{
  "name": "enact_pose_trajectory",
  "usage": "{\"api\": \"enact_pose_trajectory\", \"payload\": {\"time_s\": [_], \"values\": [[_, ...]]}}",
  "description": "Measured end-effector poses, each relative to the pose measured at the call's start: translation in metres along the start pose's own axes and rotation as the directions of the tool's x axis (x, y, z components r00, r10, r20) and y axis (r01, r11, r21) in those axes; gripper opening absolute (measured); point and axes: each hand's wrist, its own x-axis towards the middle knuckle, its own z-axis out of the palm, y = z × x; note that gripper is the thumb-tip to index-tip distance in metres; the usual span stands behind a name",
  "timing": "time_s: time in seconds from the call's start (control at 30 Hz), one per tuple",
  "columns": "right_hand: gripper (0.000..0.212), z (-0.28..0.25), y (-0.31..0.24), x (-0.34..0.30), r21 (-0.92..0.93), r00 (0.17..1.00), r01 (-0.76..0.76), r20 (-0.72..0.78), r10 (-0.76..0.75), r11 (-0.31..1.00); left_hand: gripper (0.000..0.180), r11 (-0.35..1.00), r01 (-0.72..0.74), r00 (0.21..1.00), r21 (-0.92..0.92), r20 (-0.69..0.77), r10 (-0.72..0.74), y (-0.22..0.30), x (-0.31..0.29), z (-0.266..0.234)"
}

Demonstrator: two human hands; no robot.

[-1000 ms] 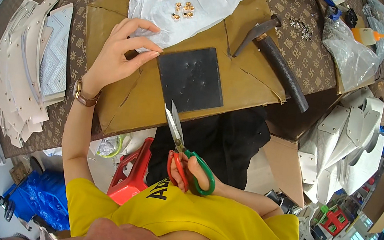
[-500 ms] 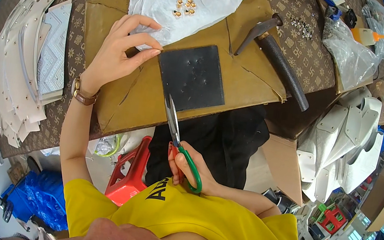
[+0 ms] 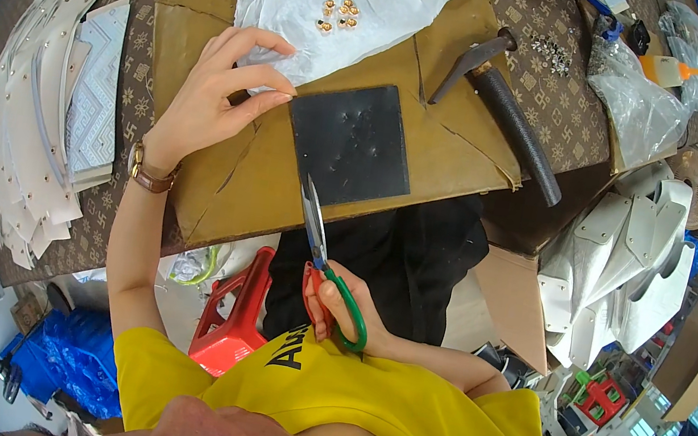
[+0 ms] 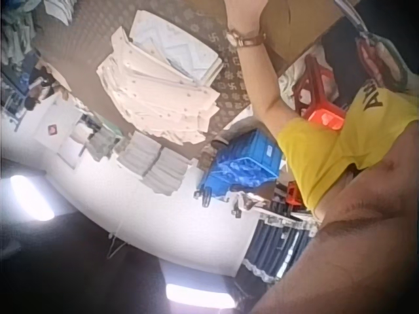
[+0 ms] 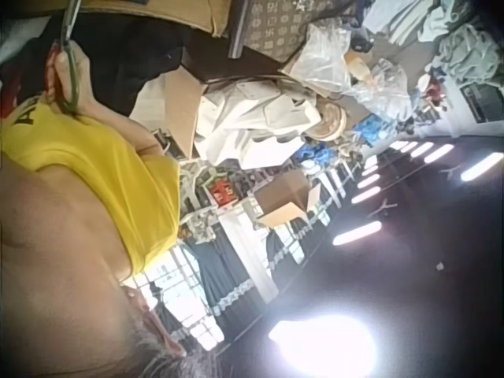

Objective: Assembling small metal studs onto fabric pieces using a hammer and scissors at a workbench.

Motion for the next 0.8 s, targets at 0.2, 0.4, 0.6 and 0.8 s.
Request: {"api": "enact_pose_trajectory", "payload": {"time_s": [0.2,0.4,0.6,0.8], "values": [[0.054,0.006,0.007,0.015,0.093,0.997,0.077,0.018,-0.079,0.993,0.007,0.999,-0.035,0.999,0.027,0.014,0.034,0.0,0.0,-0.001],[0.049,0.003,-0.003,0.017,0.076,0.999,0.016,0.04,-0.019,0.997,0.008,0.999,-0.043,0.999,0.032,0.014,0.043,-0.001,-0.001,-0.002],[0.044,-0.002,-0.011,0.016,0.043,0.978,-0.186,0.106,0.18,0.982,0.007,1.0,-0.022,1.0,0.01,0.022,0.022,0.0,-0.001,-0.003],[0.047,0.019,-0.011,0.026,0.046,0.998,-0.028,-0.05,0.03,0.999,0.006,1.0,-0.011,0.999,0.002,0.039,0.011,0.0,-0.001,-0.004]]}}
